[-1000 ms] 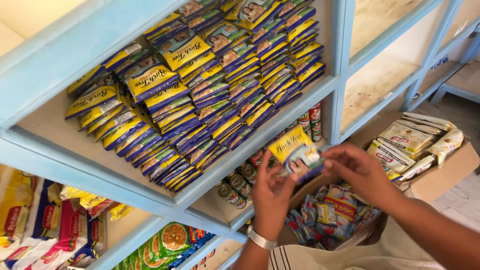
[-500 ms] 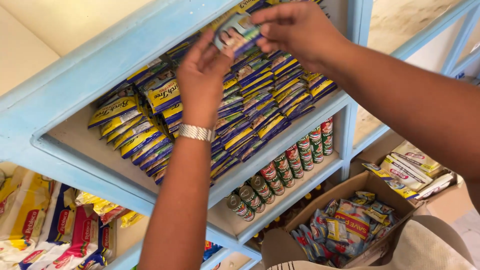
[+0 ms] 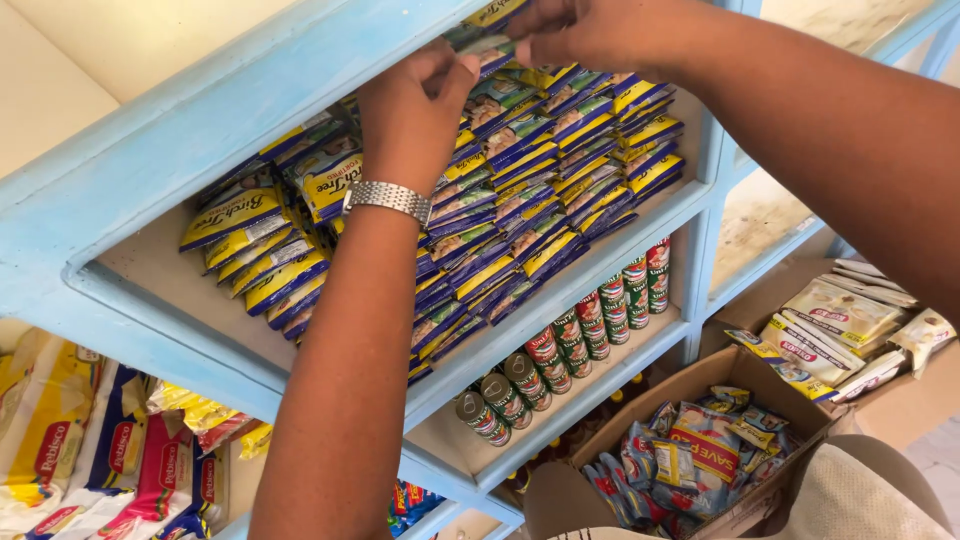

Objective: Stocking grocery store shelves with milk powder sachets from a cardboard box.

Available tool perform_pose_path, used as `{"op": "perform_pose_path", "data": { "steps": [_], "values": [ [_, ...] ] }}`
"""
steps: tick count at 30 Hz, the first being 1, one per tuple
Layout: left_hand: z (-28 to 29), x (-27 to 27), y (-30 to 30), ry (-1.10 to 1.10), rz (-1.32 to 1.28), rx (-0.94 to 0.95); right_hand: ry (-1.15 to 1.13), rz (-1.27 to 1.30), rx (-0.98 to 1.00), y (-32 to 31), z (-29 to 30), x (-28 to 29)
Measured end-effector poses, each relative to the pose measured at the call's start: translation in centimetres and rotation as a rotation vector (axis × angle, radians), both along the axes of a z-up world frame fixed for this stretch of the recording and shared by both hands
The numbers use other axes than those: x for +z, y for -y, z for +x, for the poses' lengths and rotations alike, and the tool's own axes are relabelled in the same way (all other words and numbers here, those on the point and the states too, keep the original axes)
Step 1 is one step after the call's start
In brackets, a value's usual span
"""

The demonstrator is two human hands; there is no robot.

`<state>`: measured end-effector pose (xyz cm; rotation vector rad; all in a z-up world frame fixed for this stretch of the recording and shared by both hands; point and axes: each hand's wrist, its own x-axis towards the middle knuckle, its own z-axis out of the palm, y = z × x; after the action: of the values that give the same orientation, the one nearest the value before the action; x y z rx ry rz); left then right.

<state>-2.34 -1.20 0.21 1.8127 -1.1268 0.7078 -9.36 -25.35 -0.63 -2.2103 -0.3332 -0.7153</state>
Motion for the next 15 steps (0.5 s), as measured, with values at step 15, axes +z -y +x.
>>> {"op": "perform_pose_path", "data": {
  "steps": [15],
  "values": [
    [-0.9,-0.7,0.5,0.353,0.120,0.253,0.429,-0.568,-0.291,0.6,-0.2,-1.7]
  ]
}}
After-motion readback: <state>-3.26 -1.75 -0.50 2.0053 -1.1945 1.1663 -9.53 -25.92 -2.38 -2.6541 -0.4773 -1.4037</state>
